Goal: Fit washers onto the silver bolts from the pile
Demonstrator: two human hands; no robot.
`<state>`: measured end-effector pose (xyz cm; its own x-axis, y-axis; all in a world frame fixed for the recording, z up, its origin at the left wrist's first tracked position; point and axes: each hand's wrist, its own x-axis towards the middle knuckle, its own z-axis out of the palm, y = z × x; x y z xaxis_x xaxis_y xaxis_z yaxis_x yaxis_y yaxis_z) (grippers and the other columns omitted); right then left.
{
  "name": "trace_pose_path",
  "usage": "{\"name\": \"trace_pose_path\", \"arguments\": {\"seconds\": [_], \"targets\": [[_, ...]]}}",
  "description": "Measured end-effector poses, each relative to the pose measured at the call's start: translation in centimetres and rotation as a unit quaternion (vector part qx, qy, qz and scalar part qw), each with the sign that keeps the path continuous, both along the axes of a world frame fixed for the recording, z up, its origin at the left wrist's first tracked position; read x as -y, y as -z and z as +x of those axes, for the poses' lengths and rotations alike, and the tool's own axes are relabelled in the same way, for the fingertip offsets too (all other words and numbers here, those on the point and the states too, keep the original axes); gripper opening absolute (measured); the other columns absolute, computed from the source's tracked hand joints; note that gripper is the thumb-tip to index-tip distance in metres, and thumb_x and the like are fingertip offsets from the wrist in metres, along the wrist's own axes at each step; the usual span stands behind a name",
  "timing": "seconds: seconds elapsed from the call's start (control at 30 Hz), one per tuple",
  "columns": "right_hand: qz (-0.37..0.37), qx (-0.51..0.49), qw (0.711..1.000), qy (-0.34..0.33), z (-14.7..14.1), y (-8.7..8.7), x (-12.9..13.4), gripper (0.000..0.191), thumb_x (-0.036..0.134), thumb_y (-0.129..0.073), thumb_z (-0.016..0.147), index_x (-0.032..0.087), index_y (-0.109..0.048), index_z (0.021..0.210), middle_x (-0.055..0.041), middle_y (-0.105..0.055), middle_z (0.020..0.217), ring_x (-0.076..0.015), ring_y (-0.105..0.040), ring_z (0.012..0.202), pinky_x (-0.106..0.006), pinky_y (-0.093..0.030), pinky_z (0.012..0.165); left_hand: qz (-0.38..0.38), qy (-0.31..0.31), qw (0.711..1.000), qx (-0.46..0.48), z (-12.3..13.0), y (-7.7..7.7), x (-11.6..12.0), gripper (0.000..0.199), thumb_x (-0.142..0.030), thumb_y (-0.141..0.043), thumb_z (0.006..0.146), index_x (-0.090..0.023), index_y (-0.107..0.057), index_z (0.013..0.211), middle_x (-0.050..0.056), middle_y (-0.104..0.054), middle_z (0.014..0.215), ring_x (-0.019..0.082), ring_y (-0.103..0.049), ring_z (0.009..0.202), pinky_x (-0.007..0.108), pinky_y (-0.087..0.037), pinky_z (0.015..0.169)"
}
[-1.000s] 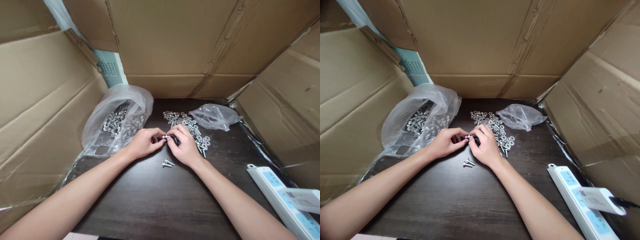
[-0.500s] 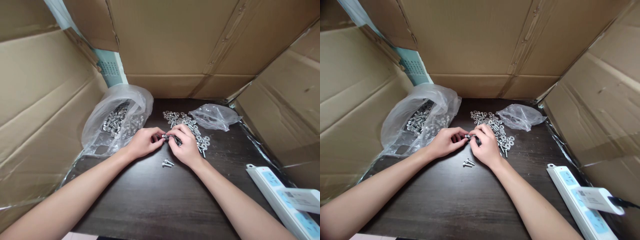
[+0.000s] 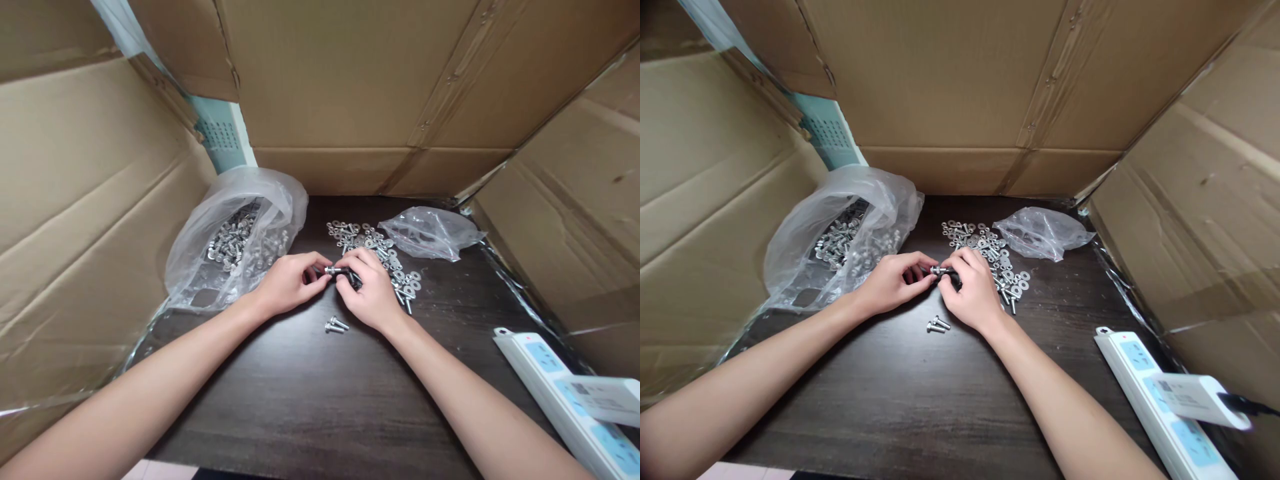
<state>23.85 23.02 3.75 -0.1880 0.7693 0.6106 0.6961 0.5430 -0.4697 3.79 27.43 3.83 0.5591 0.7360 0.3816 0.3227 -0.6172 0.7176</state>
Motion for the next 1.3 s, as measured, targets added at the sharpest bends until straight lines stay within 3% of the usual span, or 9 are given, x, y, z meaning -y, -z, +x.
{"name": "trace_pose_path", "arguments": {"seconds": [0.9, 1.3], "targets": [[0.000, -0.010, 1.000, -0.013, -0.08, -0.34, 0.16, 0.014, 0.012, -0.056, 0.088, 0.021, -0.064, 0.095, -0.0072, -0.063, 0.098, -0.0240, -0.061, 0.097, -0.042, -0.050, 0.089, -0.004, 0.002, 1.000, -0.011, -0.06, -0.17, 0.10, 0.018, -0.022, -0.068, 0.092, -0.018, -0.073, 0.108, 0.001, -0.076, 0.090, 0.009, -0.067, 0.069, 0.019, -0.051, 0.062], [-0.014, -0.008, 1.000, -0.015, -0.09, -0.08, 0.08, 0.008, 0.014, -0.061, 0.086, 0.019, -0.063, 0.091, -0.0078, -0.063, 0.099, -0.0243, -0.060, 0.097, -0.043, -0.051, 0.090, 0.009, 0.001, 1.000, -0.008, -0.09, -0.23, 0.12, 0.018, -0.025, -0.068, 0.093, -0.017, -0.073, 0.108, 0.002, -0.076, 0.089, 0.010, -0.067, 0.068, 0.020, -0.052, 0.063]]}}
